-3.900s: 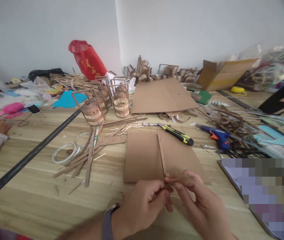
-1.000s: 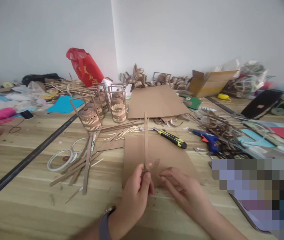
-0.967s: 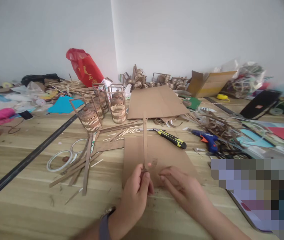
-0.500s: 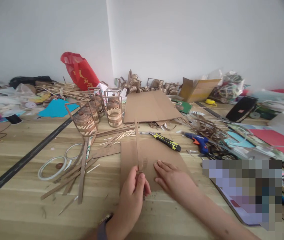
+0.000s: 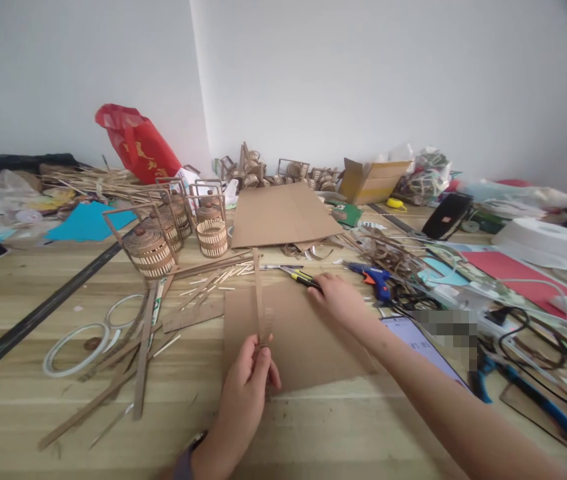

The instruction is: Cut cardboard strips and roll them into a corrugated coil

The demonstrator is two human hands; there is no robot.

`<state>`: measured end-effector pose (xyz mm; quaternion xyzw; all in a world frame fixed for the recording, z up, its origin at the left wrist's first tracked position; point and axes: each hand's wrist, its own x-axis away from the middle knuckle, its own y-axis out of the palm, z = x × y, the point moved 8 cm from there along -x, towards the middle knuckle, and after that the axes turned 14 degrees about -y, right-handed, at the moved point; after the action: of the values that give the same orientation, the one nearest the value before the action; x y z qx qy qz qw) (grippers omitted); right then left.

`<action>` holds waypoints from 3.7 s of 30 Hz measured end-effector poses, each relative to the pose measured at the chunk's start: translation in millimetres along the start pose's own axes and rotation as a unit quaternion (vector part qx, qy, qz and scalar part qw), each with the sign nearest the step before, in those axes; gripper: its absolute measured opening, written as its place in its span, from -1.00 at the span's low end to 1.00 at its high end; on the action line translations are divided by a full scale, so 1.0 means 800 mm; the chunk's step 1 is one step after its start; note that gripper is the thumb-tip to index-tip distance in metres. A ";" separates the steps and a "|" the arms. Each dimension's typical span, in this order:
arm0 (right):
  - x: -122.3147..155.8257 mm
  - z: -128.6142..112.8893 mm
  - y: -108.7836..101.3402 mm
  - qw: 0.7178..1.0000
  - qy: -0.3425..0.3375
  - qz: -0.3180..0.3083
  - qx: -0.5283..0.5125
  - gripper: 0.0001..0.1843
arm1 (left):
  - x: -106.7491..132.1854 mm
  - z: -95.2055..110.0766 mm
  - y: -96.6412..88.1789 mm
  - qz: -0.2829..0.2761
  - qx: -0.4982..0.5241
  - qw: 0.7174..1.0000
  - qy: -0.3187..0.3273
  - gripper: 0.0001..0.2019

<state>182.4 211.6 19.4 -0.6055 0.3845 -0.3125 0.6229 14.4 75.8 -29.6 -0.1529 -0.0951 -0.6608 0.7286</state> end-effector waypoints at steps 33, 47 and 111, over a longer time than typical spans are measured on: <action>0.103 -0.082 0.045 0.678 0.051 0.004 -0.733 -0.55 | -0.007 -0.005 -0.003 0.001 0.040 0.999 -0.024 -0.55; 0.112 -0.088 0.047 0.601 0.033 0.010 -0.798 -0.63 | -0.007 -0.004 -0.004 0.002 0.059 0.998 -0.030 -0.57; 0.130 -0.111 -0.003 0.892 -0.154 -0.077 -0.417 -0.58 | 0.038 0.030 0.020 -0.054 -0.148 0.981 0.111 -0.75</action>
<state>159.3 76.7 13.7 -0.8777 0.3314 -0.0731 0.3384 34.9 57.4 1.4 -0.1795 0.0775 -0.7187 0.6672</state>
